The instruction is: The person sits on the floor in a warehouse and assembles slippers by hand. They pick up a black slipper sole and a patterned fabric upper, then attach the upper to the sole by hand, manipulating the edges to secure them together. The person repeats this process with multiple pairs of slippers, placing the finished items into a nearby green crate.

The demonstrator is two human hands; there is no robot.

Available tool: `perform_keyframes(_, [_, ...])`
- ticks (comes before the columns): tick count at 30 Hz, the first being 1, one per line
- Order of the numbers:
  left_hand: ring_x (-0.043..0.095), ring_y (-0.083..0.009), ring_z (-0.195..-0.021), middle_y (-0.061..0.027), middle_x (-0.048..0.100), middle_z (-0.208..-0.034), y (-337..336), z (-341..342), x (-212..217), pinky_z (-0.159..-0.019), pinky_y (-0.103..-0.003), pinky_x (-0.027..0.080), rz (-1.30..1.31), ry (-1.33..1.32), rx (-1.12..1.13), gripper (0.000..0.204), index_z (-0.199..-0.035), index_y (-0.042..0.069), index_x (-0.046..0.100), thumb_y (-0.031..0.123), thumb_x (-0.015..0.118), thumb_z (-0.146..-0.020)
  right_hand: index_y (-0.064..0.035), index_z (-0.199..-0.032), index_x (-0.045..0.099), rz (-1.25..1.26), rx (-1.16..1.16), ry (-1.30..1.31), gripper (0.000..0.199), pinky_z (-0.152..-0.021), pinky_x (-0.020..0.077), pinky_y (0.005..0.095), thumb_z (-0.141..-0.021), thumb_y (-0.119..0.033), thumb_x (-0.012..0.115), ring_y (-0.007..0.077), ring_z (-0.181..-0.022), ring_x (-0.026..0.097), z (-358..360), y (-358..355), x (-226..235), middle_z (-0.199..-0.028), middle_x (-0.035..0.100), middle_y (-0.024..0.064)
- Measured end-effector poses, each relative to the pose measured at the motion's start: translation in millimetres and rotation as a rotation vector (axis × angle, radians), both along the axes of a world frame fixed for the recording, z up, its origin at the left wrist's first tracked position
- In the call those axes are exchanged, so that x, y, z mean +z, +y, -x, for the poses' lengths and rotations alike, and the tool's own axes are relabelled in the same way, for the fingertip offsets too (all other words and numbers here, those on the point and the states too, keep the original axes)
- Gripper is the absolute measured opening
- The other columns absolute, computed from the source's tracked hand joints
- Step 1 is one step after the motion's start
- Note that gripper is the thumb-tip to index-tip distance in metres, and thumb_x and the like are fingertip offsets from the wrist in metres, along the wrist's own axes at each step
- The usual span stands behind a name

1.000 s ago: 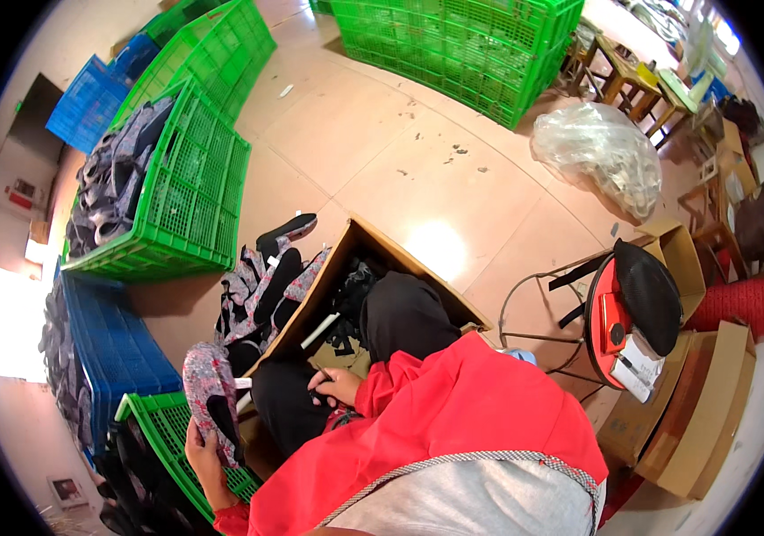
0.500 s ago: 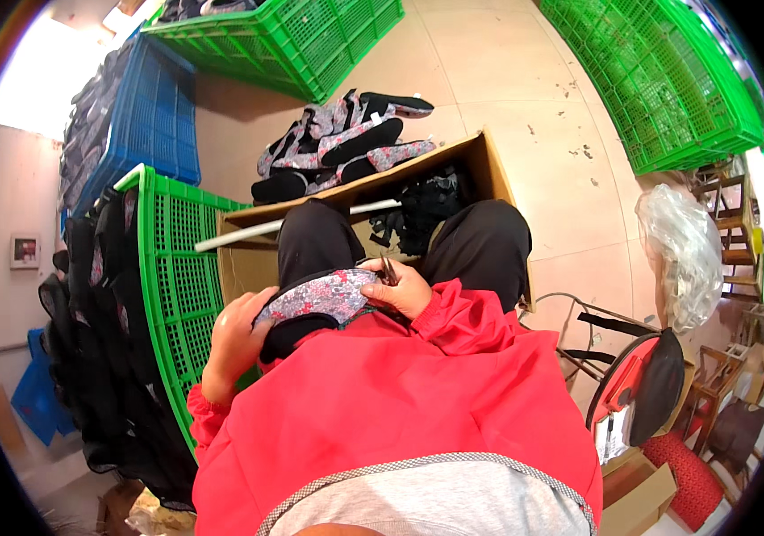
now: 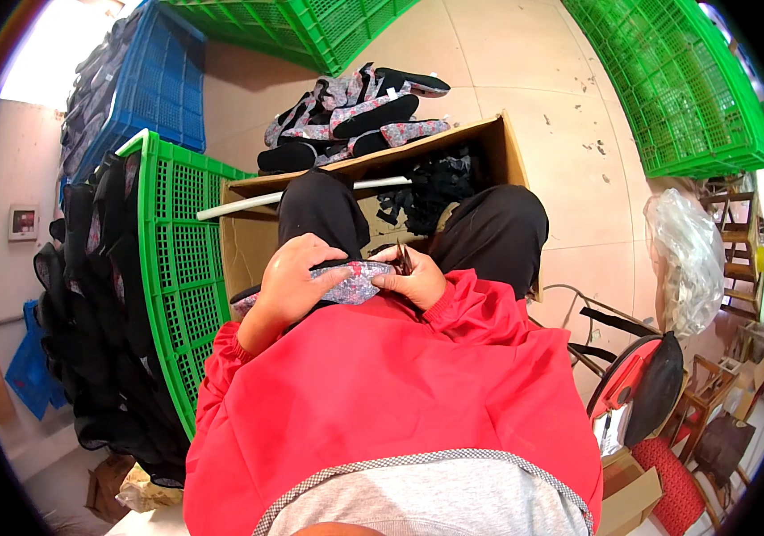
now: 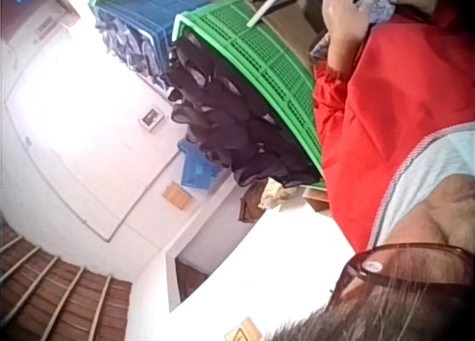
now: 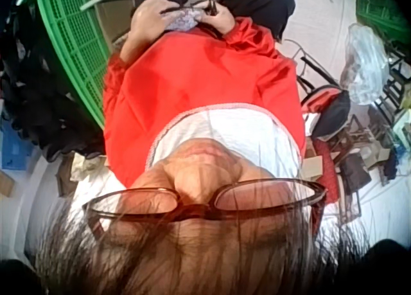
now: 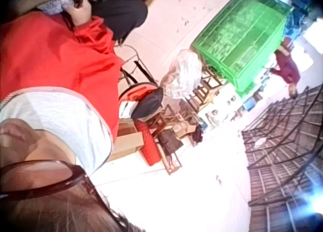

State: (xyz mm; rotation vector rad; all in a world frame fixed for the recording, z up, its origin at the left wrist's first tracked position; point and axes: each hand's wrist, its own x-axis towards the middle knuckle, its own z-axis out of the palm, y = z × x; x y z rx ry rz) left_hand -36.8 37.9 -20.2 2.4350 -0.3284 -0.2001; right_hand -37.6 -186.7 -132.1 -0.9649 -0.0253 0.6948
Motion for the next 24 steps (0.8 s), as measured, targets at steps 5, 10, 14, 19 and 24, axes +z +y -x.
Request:
perform_keyframes(5, [0.059,-0.0273,-0.085,-0.0076,0.063,-0.085,-19.8,-9.3,-2.9,-0.074,-0.038,0.048,0.019,-0.012,-0.092,0.012,-0.084,0.007,0.073,0.017,0.074,-0.077,0.0013,-0.107,0.061,-0.051,-0.051,0.049,0.027,-0.082,0.0532,0.0252,-0.083,0.002,0.074,0.0102,-0.087,0.064,7.4,4.7,2.3,-0.101,0.067,0.0062])
perform_keyframes(10, [0.06,-0.0276,-0.081,-0.0075,0.063,-0.078,-23.1,-14.0,-15.5,-0.072,-0.037,0.048,0.095,0.048,-0.055,0.008,-0.078,0.006,0.071,0.013,0.072,-0.077,0.0023,-0.105,0.061,0.012,0.022,0.042,0.026,-0.075,0.0526,0.0215,-0.082,0.006,0.073,0.0073,-0.081,0.063,10.9,3.0,-3.0,-0.096,0.067,0.0043])
perform_keyframes(14, [0.061,-0.0198,-0.071,-0.0065,0.064,-0.074,-21.7,-15.5,-14.6,-0.065,-0.032,0.048,0.2,0.114,0.11,0.007,-0.078,0.003,0.07,0.009,0.071,-0.081,0.0027,-0.109,0.063,-0.022,0.186,0.025,0.024,-0.081,0.0505,0.0228,-0.087,0.0,0.071,0.0069,-0.087,0.061,-2.0,-7.4,-1.6,-0.1,0.067,0.0046])
perform_keyframes(19, [0.057,-0.0069,-0.065,-0.0012,0.065,-0.072,-18.2,-19.9,-18.5,-0.06,-0.025,0.047,0.358,0.314,0.252,0.011,-0.084,-0.001,0.068,0.009,0.07,-0.087,0.0021,-0.118,0.063,0.086,0.296,-0.112,0.028,-0.088,0.0483,0.0254,-0.092,-0.008,0.068,0.008,-0.095,0.06,-14.9,-14.8,5.9,-0.105,0.067,0.0034])
perform_keyframes(24, [0.059,-0.0079,-0.066,-0.0011,0.066,-0.079,-22.1,-21.1,-21.3,-0.062,-0.022,0.048,0.54,0.43,0.387,0.009,-0.091,-0.001,0.068,0.008,0.067,-0.089,0.0019,-0.117,0.063,0.104,0.321,-0.171,0.027,-0.086,0.0483,0.025,-0.091,-0.005,0.067,0.0075,-0.096,0.059,-19.3,-3.0,15.1,-0.104,0.067,0.0028])
